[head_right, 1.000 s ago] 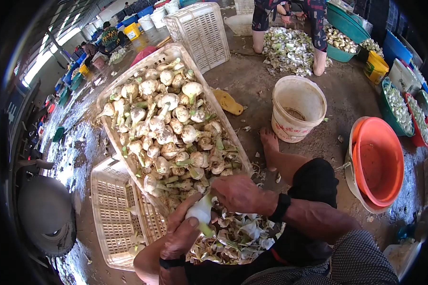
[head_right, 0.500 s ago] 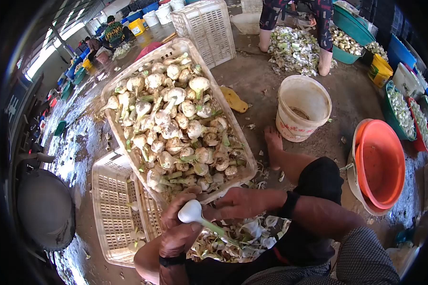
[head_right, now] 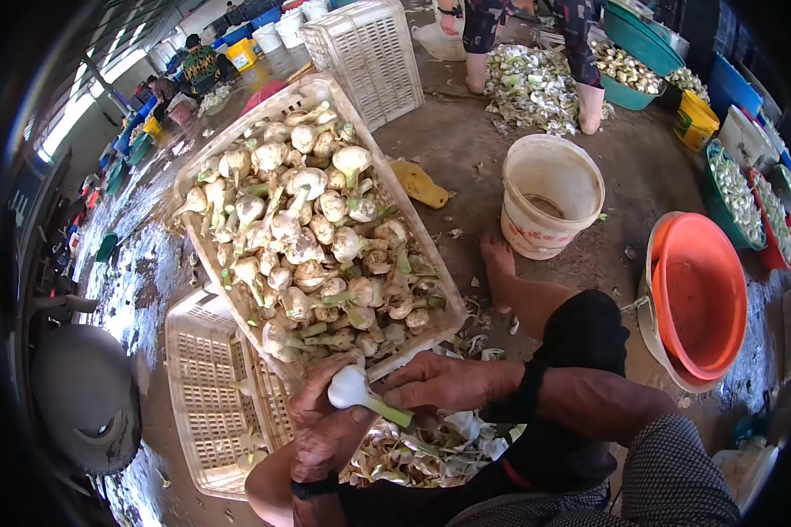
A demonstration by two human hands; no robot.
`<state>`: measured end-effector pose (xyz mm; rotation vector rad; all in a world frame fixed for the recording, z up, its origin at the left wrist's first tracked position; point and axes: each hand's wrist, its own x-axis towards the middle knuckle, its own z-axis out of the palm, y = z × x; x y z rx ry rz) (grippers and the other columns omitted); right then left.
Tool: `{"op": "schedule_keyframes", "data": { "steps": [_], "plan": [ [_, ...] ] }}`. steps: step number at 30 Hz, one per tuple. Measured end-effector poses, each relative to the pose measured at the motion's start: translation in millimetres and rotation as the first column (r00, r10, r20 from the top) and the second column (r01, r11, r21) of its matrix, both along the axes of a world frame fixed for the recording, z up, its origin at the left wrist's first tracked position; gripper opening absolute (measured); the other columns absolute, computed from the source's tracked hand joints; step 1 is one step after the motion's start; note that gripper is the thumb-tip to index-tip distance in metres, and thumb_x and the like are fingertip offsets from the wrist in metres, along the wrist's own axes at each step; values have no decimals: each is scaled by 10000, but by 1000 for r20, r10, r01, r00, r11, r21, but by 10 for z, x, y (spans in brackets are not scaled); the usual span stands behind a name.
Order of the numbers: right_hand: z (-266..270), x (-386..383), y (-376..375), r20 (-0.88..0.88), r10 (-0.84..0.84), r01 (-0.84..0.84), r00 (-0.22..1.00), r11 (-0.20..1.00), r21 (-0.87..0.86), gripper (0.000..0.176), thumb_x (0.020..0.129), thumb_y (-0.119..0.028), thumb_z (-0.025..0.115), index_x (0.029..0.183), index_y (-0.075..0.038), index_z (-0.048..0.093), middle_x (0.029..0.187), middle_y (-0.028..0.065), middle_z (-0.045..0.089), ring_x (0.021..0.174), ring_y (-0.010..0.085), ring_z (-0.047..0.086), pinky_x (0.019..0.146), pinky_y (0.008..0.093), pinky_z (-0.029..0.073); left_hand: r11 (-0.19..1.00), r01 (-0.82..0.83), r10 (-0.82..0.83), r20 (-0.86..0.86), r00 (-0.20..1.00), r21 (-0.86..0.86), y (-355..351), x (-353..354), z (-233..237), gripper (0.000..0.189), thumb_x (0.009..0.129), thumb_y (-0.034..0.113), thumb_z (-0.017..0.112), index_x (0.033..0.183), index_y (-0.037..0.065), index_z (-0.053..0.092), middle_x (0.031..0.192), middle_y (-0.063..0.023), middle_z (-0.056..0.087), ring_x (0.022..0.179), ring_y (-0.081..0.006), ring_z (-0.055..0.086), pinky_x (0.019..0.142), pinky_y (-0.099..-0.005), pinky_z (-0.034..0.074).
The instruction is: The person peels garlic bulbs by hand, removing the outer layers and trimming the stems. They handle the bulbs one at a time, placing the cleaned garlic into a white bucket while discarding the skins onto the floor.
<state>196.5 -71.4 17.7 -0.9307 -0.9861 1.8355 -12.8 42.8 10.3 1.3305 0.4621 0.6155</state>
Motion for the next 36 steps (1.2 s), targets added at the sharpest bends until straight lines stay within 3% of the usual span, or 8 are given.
{"op": "schedule_keyframes", "data": {
  "steps": [12,16,22,25,29,32,34,36],
  "plan": [
    [163,106,41,274,-303,305,913,952,34,250,949,-240,555,895,-20,660,722,9,637,625,92,605,549,250,471,908,95,-25,173,985,-408,4,-74,29,711,701,204,843,1310,-12,544,1194,-158,641,1103,-261,613,995,-424,475],
    [-185,125,117,591,-548,96,592,776,624,217,874,-172,582,742,0,566,610,145,567,591,282,620,542,378,470,907,77,0,182,983,-413,8,-74,-30,703,704,220,838,1307,-1,553,1206,-162,635,1111,-283,613,994,-446,478],
    [-382,48,143,834,-510,-28,211,849,527,129,813,-131,598,799,-8,558,756,157,605,610,372,583,562,444,465,907,-13,114,215,970,-420,-21,-46,181,684,693,215,852,1278,2,566,1147,-146,643,1055,-268,636,909,-415,545],
    [-676,35,54,866,-382,-435,323,753,494,177,750,-175,614,726,-3,581,691,184,582,674,390,589,595,477,469,861,-90,327,410,852,-500,162,-118,210,645,756,253,822,1278,17,527,1071,-149,652,916,-239,665,783,-351,583],
    [-777,-217,-105,854,-7,-444,520,852,278,128,736,-161,616,724,-35,601,699,159,583,714,379,602,586,474,472,890,-155,424,655,626,-428,630,-498,370,589,867,385,716,1240,-20,507,1140,-181,622,899,-202,656,752,-303,594],
    [-769,-193,-34,727,-218,-315,651,794,520,104,740,-146,605,754,-44,614,658,152,564,676,383,593,588,487,463,870,-234,489,693,530,-435,682,-665,452,635,902,453,654,1248,-57,501,1153,-177,613,825,-179,632,695,-285,572],
    [-592,-110,128,921,-272,-232,279,912,339,108,765,-140,590,784,-35,603,652,172,571,671,393,600,618,492,474,846,-194,512,660,550,-496,663,-678,429,687,921,534,582,1256,-60,509,1163,-155,610,787,-159,610,661,-264,546],
    [-692,2,258,814,-514,61,270,853,518,172,800,-172,594,883,-24,622,685,195,610,690,403,621,677,486,498,917,-34,335,720,608,-398,620,-598,389,712,928,600,515,1253,-33,539,1133,-141,639,769,-153,617,640,-263,535]
  ]
}}
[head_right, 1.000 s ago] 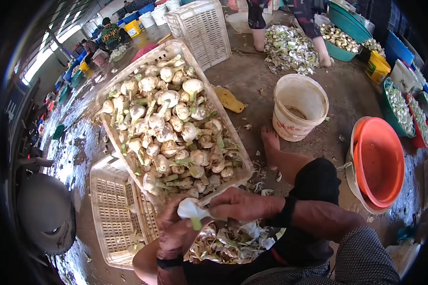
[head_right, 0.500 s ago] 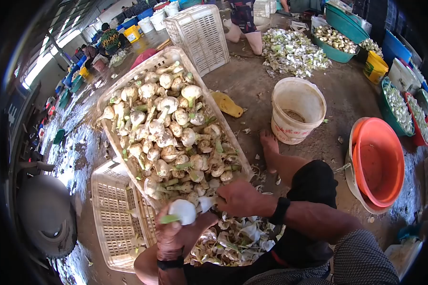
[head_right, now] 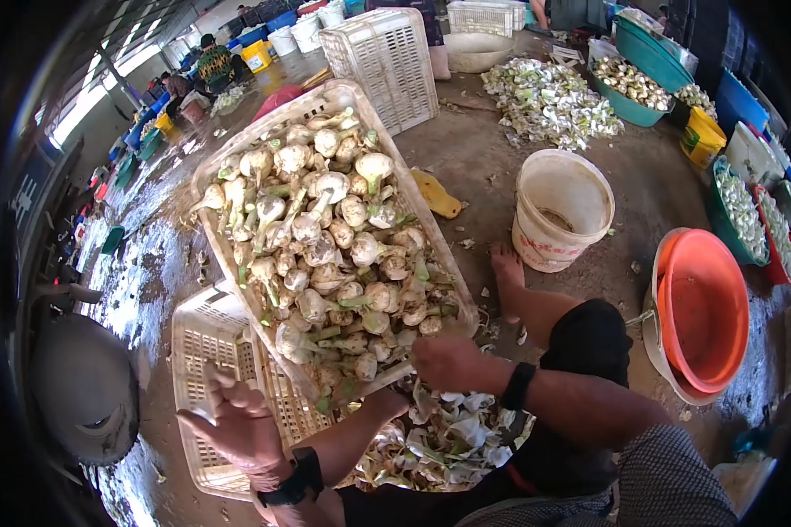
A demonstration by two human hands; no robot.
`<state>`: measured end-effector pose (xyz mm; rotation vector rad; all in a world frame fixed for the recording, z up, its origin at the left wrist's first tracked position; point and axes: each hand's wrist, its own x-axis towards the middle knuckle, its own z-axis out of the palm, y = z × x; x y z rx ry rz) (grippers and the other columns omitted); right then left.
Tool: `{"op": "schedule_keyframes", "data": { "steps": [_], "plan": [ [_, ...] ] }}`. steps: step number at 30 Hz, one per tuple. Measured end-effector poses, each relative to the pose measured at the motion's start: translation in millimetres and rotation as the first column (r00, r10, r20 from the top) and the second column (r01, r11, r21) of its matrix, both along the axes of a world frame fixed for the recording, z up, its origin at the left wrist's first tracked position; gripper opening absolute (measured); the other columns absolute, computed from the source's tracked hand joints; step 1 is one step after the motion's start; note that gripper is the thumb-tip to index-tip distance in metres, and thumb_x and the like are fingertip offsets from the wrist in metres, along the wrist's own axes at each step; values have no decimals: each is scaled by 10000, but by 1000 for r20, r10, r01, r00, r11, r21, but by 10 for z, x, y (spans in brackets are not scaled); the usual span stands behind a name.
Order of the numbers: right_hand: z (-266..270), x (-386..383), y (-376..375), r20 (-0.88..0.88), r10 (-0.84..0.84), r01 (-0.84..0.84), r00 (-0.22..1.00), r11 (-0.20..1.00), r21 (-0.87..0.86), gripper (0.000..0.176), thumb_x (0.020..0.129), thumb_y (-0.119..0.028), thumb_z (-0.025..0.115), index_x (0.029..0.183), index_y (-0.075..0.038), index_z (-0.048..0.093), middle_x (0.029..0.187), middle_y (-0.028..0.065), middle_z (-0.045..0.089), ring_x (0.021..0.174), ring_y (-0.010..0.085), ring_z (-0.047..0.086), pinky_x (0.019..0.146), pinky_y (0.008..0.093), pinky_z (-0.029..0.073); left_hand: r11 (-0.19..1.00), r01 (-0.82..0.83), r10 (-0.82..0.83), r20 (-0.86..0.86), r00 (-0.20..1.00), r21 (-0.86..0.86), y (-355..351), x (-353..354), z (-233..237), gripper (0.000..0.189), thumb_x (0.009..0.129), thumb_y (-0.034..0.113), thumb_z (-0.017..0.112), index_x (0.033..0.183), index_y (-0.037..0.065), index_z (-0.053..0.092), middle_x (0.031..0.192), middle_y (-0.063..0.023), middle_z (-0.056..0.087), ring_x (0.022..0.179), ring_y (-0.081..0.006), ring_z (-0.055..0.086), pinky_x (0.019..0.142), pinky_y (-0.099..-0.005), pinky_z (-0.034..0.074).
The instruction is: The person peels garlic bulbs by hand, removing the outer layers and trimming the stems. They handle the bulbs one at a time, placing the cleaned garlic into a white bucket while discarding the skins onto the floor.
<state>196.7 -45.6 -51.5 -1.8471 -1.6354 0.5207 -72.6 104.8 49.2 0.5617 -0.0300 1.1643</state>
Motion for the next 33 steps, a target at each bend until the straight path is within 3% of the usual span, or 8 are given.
{"op": "schedule_keyframes", "data": {
  "steps": [6,16,22,24,25,27,32,33],
  "plan": [
    [-176,265,301,-256,-442,475,859,876,83,364,822,-272,640,1025,30,626,792,231,648,780,377,651,718,448,509,1000,12,-12,-383,924,-2,-266,235,-88,652,934,605,496,1221,27,588,1042,-132,686,747,-212,650,617,-343,550],
    [-77,169,583,-563,-450,536,693,844,-15,282,844,-190,632,951,70,618,741,127,625,665,223,611,602,374,487,989,143,-99,-503,858,49,-374,343,-177,604,928,485,587,1266,-13,530,1062,-187,652,841,-273,655,716,-383,559],
    [272,158,268,-782,-429,460,452,863,-208,222,903,-180,588,968,29,629,734,81,614,520,130,560,460,297,457,992,110,-126,-657,743,-66,-511,459,-32,554,889,384,669,1244,-25,550,1080,-174,651,860,-229,659,720,-356,556],
    [318,168,181,-939,-306,336,158,911,-240,213,939,-174,569,1043,9,603,769,69,616,543,140,578,474,289,474,992,100,-117,-789,603,-71,-548,542,-99,531,873,336,691,1238,-27,560,1103,-170,640,868,-202,652,721,-355,556],
    [395,156,147,-939,-306,335,155,911,-241,213,939,-174,569,1043,9,603,769,69,616,543,140,578,474,289,474,989,88,-149,-785,601,-120,-587,572,-199,528,876,283,680,1272,-34,533,1132,-172,626,886,-204,643,738,-356,555],
    [584,113,73,-980,-200,43,-2,979,-200,223,959,-179,561,1089,2,573,802,66,617,561,142,585,489,273,473,969,160,-247,-731,636,-187,-595,619,-303,553,874,273,694,1303,-28,519,1100,-148,641,828,-182,629,705,-337,550],
    [623,-72,-12,-985,-170,-121,-21,979,-166,250,968,-204,556,1112,-1,579,779,38,615,593,122,601,507,249,471,909,347,-418,-514,749,-232,-651,689,-319,603,882,247,694,1379,-9,468,1210,-145,618,899,-187,634,717,-306,530],
    [636,-87,-27,-958,-159,-82,240,980,-183,265,972,-219,559,1115,4,579,751,33,612,591,108,593,508,244,464,906,334,-423,-502,755,-261,-648,669,-339,583,864,200,719,1365,9,489,1211,-144,619,990,-210,635,748,-326,557]
  ]
}}
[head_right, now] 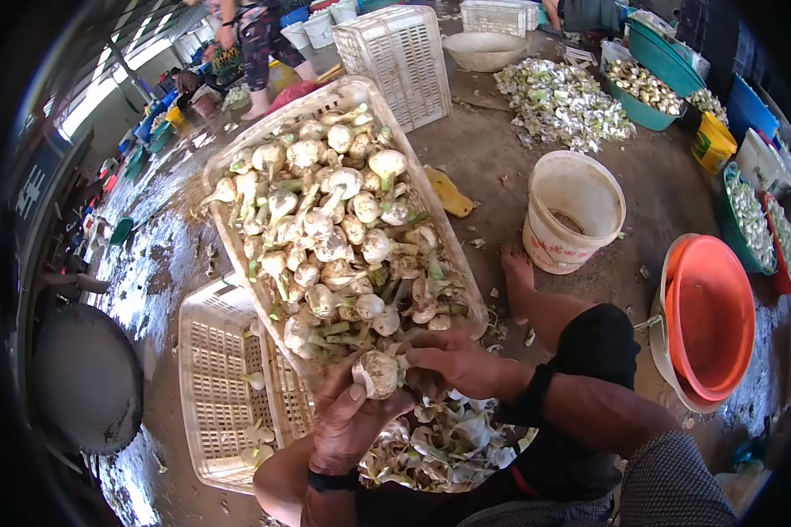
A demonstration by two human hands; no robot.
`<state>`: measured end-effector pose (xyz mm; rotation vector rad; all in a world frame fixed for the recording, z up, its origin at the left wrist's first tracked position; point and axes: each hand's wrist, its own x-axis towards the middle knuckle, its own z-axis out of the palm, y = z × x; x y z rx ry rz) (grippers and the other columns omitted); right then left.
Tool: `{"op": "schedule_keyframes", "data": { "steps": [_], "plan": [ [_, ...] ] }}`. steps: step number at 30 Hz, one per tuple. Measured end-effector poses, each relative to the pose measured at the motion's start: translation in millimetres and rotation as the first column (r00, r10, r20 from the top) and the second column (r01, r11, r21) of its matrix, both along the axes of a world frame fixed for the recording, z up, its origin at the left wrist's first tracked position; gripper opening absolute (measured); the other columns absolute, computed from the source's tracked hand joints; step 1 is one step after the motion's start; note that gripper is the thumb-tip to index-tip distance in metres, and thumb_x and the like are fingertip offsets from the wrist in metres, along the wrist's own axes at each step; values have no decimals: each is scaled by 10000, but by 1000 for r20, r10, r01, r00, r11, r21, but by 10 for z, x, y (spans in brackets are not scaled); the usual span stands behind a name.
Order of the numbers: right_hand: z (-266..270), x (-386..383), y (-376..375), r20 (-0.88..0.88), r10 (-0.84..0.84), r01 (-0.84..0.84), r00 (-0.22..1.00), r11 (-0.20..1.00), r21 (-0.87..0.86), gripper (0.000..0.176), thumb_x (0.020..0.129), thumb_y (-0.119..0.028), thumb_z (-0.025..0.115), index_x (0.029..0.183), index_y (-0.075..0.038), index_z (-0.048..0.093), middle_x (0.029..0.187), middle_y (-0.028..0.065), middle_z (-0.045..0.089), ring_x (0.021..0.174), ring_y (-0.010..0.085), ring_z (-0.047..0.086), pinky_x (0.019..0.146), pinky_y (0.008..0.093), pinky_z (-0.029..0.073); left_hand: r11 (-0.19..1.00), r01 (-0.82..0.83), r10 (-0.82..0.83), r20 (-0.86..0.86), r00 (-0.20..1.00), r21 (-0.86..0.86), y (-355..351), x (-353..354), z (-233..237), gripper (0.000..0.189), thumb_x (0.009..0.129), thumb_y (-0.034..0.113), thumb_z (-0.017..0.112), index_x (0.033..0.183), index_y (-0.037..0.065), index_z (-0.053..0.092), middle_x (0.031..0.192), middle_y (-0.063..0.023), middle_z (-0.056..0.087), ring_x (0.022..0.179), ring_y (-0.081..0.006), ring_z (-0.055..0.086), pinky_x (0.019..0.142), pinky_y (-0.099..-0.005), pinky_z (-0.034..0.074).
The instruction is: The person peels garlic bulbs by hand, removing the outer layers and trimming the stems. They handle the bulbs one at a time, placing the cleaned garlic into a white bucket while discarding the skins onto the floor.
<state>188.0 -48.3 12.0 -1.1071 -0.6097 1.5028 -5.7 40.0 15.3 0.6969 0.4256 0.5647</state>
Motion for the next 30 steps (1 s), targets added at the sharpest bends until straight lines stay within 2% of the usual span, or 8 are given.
{"op": "schedule_keyframes", "data": {
  "steps": [2,3,7,16,18,24,28,30],
  "plan": [
    [64,-22,-20,451,-58,9,891,994,110,282,976,-242,567,1066,23,606,683,33,601,579,76,562,509,233,441,999,-15,18,-68,998,41,17,12,-63,560,846,179,726,1323,-13,504,1212,-168,610,1048,-261,621,824,-429,549],
    [13,-14,-32,447,-61,14,893,994,108,282,976,-242,567,1066,23,606,683,33,601,579,76,562,509,233,441,996,-30,41,-137,990,85,25,7,-86,537,827,157,733,1281,-34,518,1214,-193,602,1106,-311,607,899,-531,540],
    [-22,35,-78,419,-67,-12,905,983,182,248,963,-224,584,950,17,641,664,30,596,579,97,557,515,272,445,989,-43,74,-220,973,140,35,17,-128,525,801,124,753,1247,-40,532,1177,-192,612,1076,-330,622,870,-522,562],
    [-108,-2,-62,762,-165,-154,626,932,329,218,901,-191,623,869,25,615,688,169,624,600,244,618,556,369,481,828,22,179,-301,937,561,0,7,-336,365,811,-20,684,1152,-22,556,1098,-165,622,996,-274,651,825,-450,611],
    [-99,-16,-68,773,-163,-162,614,932,325,207,891,-179,622,853,23,606,687,185,615,597,287,620,557,384,481,676,50,305,-341,889,735,-9,13,-375,452,708,-22,804,1122,18,628,1054,-105,635,830,-161,614,689,-292,515],
    [-146,-90,-69,829,-165,-180,535,936,303,165,853,-134,601,790,11,555,645,215,542,612,400,584,565,459,465,385,85,412,-253,875,919,-16,45,-319,436,703,-76,778,1101,22,631,1031,-83,607,815,-108,610,593,-227,521],
    [-215,-98,-52,875,-209,-155,437,941,302,134,814,-117,599,781,3,550,641,206,544,611,402,587,571,471,463,375,113,402,-271,874,920,-34,29,-376,456,720,-69,774,1136,14,606,1039,-84,602,867,-148,635,651,-275,581],
    [-216,-93,-45,886,-202,-171,417,940,295,125,802,-111,596,777,1,549,640,203,545,611,403,586,571,472,463,566,17,392,-287,874,824,-47,30,-422,437,677,20,841,1072,25,654,1026,-114,633,803,-177,603,677,-294,501]
  ]
}}
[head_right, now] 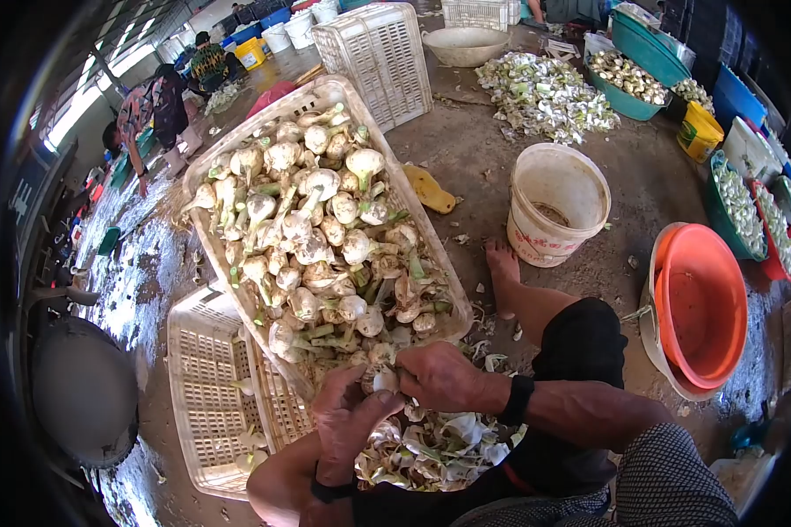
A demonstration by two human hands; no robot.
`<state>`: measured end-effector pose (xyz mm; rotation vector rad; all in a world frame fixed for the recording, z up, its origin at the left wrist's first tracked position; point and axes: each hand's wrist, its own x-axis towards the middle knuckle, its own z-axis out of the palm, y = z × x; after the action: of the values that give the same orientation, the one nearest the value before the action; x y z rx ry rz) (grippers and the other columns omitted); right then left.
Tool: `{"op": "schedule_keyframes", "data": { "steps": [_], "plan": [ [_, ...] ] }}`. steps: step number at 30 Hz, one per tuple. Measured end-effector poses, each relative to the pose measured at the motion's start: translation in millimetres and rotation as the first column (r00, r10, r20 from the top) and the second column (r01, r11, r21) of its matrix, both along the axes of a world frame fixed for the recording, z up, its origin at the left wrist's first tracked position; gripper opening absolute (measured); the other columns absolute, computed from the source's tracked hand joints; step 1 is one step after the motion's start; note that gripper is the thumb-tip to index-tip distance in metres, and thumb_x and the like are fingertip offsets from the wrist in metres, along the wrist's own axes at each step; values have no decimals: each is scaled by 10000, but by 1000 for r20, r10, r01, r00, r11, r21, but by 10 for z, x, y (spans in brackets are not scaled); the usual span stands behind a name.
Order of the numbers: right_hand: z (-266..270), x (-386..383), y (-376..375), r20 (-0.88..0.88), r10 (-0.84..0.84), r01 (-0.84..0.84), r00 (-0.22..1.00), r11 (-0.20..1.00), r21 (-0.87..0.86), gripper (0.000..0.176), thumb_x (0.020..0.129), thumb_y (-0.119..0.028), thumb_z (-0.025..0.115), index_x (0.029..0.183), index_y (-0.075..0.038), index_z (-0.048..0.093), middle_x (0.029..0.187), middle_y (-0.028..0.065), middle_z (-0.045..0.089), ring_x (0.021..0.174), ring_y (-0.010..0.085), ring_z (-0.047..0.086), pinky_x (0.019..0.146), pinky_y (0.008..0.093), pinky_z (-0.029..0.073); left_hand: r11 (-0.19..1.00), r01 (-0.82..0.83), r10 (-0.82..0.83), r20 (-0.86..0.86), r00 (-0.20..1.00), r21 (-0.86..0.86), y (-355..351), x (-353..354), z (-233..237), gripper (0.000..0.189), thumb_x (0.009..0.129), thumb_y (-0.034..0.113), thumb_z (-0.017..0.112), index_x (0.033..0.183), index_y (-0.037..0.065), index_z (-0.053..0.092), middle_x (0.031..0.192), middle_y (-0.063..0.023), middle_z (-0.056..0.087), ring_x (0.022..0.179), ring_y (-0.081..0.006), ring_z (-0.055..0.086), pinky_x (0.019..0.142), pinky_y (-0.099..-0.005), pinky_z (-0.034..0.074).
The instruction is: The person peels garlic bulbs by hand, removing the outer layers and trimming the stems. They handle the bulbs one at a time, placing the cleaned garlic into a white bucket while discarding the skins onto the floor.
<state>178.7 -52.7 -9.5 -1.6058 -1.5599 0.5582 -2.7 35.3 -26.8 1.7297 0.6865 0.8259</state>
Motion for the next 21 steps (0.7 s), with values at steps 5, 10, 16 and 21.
{"op": "schedule_keyframes", "data": {
  "steps": [5,10,16,21],
  "plan": [
    [101,24,-13,-169,-31,19,985,997,-76,134,807,-112,593,769,2,533,633,204,546,606,394,583,567,472,459,964,76,-65,52,997,-254,54,-81,-13,425,747,15,778,1131,1,597,1053,-138,637,906,-228,625,749,-378,562],
    [-95,72,-25,-107,7,-23,994,989,-148,172,819,-177,607,767,-18,569,660,202,579,642,385,614,574,475,479,843,157,-62,198,978,-514,62,-77,173,409,797,82,729,1164,-5,571,1072,-197,651,1024,-316,643,844,-527,584],
    [-341,12,-271,217,417,-288,883,845,-450,208,820,-231,603,751,-36,620,702,176,624,687,389,636,593,485,501,658,381,-57,461,885,-649,93,-146,396,480,810,178,712,1206,-62,583,1104,-182,660,1001,-289,654,925,-426,522],
    [-486,61,-241,105,448,-389,888,852,-350,176,842,-189,595,844,-14,610,764,180,639,684,335,643,628,436,512,564,358,27,450,893,-744,131,-165,551,597,796,297,719,1242,-61,545,1123,-188,636,1047,-319,630,961,-519,496]
  ]
}}
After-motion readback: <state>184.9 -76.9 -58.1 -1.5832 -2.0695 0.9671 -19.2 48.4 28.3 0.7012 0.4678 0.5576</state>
